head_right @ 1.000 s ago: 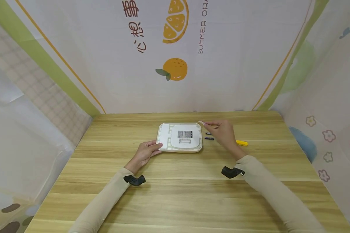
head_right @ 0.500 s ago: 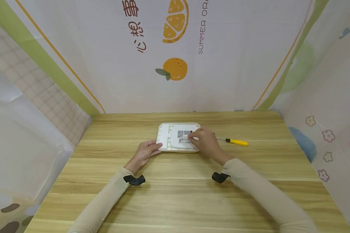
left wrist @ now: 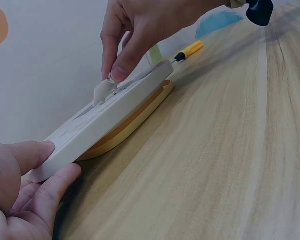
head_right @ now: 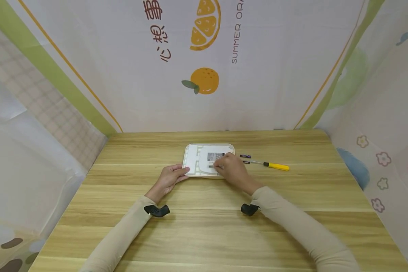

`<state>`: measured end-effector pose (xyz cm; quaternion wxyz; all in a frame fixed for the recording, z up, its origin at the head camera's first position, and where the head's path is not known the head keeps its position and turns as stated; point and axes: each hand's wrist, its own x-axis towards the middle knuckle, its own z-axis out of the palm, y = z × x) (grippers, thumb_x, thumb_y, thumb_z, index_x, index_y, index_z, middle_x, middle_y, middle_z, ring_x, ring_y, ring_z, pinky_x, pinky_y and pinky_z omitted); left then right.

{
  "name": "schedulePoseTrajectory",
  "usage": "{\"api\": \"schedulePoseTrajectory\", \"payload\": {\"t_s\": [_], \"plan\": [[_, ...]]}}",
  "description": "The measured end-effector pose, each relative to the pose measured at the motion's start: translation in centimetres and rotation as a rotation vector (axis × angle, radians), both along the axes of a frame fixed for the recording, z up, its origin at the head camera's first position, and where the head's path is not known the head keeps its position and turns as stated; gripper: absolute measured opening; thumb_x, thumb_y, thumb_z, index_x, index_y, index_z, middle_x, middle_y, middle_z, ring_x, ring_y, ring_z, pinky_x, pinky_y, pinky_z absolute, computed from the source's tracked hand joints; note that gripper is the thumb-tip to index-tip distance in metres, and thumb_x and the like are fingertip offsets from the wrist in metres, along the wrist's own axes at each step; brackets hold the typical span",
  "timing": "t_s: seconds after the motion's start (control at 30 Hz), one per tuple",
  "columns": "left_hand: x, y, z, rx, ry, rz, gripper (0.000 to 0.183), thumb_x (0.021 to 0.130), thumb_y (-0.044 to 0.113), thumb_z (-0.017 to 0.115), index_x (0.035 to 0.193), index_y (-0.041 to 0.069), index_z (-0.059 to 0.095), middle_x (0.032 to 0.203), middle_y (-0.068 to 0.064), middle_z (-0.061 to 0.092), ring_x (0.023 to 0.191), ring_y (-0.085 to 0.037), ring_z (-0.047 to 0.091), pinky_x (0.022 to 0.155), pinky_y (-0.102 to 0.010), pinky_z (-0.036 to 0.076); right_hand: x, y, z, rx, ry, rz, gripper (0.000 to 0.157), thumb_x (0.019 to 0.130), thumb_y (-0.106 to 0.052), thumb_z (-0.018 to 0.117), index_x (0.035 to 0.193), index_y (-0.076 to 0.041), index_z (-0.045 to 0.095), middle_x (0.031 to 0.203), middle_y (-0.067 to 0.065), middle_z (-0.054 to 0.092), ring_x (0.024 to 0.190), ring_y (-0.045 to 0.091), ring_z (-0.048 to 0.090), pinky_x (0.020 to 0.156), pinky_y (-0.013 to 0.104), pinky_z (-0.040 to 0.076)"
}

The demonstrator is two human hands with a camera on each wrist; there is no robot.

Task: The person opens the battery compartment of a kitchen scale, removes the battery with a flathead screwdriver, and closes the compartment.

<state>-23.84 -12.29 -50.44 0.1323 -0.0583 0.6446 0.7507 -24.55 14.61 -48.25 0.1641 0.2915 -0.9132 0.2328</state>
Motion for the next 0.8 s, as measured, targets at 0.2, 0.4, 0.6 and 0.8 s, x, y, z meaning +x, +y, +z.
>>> {"api": "schedulePoseTrajectory", "payload": {"t_s": [0.2, 0.4, 0.6, 0.8], "plan": [[0.06, -0.01, 0.05, -0.003, -0.004, -0.002, 0.043, 0.098, -0.001, 0.066, 0.135, -0.018, 0.053, 0.120, -0.025, 0.066, 0.084, -0.013, 0.070, 0.089, -0.029, 0.064, -0.07, -0.11, -0.59, -0.004, 0.047, 0.011, 0.005, 0.088, -0.012, 0.082, 0.093, -0.011, 0.084, 0.094, 0.001, 0.079, 0.089, 0.022, 0.066, 0.069, 0.034, 0.062], [0.00, -0.09, 0.03, -0.002, -0.004, -0.010, 0.045, 0.098, -0.001, 0.066, 0.137, -0.018, 0.051, 0.123, -0.027, 0.065, 0.085, -0.013, 0.070, 0.091, -0.029, 0.063, -0.02, -0.21, -0.91, 0.040, 0.122, 0.036, 0.004, 0.089, -0.010, 0.081, 0.093, -0.011, 0.083, 0.095, 0.000, 0.079, 0.091, 0.023, 0.068, 0.076, 0.036, 0.064], [-0.13, -0.11, -0.02, 0.004, -0.007, -0.009, 0.045, 0.098, -0.002, 0.066, 0.137, -0.018, 0.050, 0.122, -0.027, 0.065, 0.085, -0.013, 0.069, 0.090, -0.029, 0.063, 0.11, -0.44, -1.03, 0.044, 0.130, 0.024, 0.004, 0.090, -0.010, 0.079, 0.092, -0.011, 0.082, 0.096, 0.002, 0.079, 0.091, 0.024, 0.068, 0.078, 0.038, 0.063], [0.09, -0.09, 0.25, 0.014, 0.003, -0.016, 0.045, 0.098, -0.004, 0.065, 0.137, -0.021, 0.049, 0.124, -0.030, 0.063, 0.086, -0.014, 0.070, 0.091, -0.030, 0.063, 0.48, -0.77, -0.59, 0.084, 0.119, 0.000, 0.009, 0.090, -0.013, 0.080, 0.096, -0.009, 0.083, 0.100, 0.003, 0.079, 0.093, 0.025, 0.069, 0.077, 0.039, 0.063]]}}
